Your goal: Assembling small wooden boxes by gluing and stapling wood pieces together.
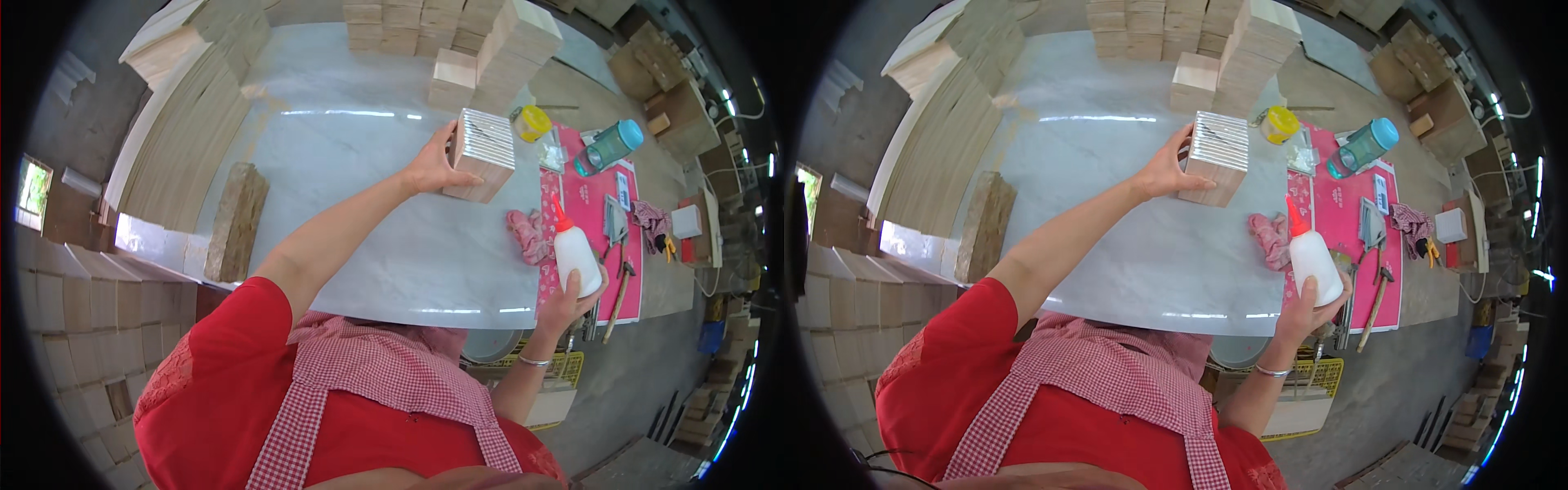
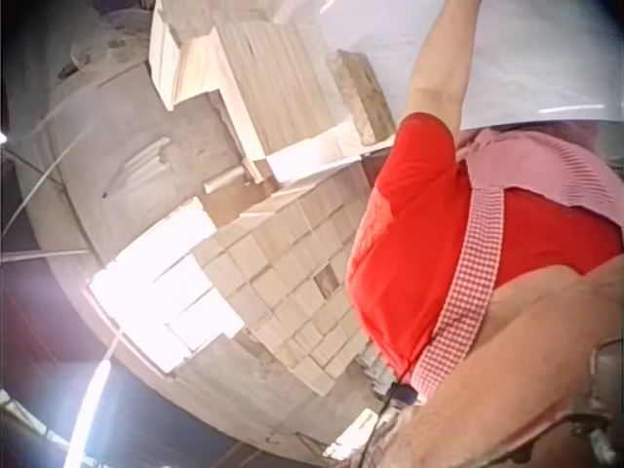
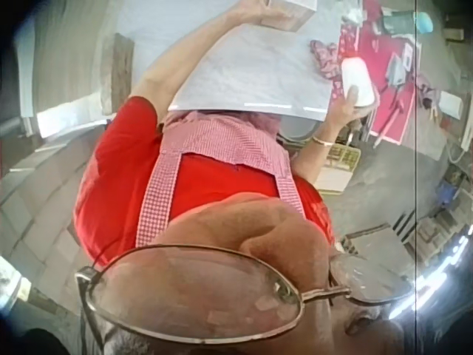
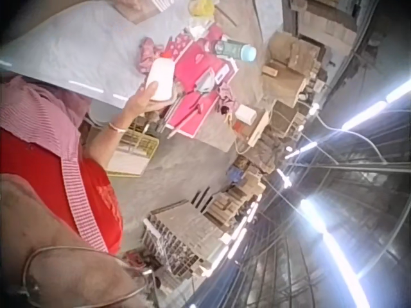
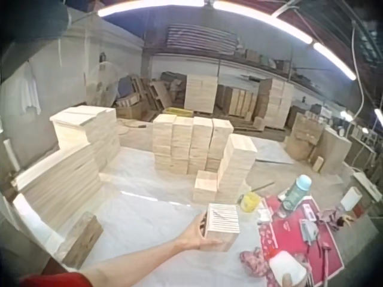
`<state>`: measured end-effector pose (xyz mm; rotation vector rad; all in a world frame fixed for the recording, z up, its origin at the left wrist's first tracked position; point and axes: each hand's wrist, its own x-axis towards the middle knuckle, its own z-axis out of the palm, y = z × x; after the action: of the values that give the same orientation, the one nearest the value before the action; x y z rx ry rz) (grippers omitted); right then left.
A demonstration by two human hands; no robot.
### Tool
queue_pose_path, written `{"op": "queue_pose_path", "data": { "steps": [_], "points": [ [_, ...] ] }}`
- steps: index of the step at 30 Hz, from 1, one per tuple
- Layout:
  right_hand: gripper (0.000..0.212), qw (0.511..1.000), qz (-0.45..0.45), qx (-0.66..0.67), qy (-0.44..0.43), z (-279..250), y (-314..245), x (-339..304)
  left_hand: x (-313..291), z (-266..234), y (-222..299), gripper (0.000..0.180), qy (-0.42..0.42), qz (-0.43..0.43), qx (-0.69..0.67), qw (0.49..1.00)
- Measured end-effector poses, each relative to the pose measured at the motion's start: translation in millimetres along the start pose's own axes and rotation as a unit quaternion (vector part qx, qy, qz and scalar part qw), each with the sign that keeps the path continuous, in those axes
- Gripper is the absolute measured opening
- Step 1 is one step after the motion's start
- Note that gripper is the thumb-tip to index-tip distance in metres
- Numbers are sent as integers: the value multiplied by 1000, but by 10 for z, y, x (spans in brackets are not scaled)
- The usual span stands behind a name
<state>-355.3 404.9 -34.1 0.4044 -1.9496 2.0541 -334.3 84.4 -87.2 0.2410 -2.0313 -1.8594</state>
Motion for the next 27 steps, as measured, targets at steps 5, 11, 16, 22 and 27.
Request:
{"op": "queue_pose_path", "data": {
  "steps": [5,11,16,22,27],
  "points": [
    [44,999,18,22,33,-83,117,92,394,288,-115,128,-35,3,-22,999],
    [41,998,23,41,51,-149,235,132,780,641,-305,128,-82,12,-34,996],
    [43,996,52,41,56,-135,277,61,970,701,-304,123,-120,39,-58,990],
    [44,992,87,78,42,-117,404,-48,767,655,-319,120,-67,29,152,986],
    [41,991,93,69,64,167,341,-137,436,601,-272,115,-17,58,248,967]
  ]
}}
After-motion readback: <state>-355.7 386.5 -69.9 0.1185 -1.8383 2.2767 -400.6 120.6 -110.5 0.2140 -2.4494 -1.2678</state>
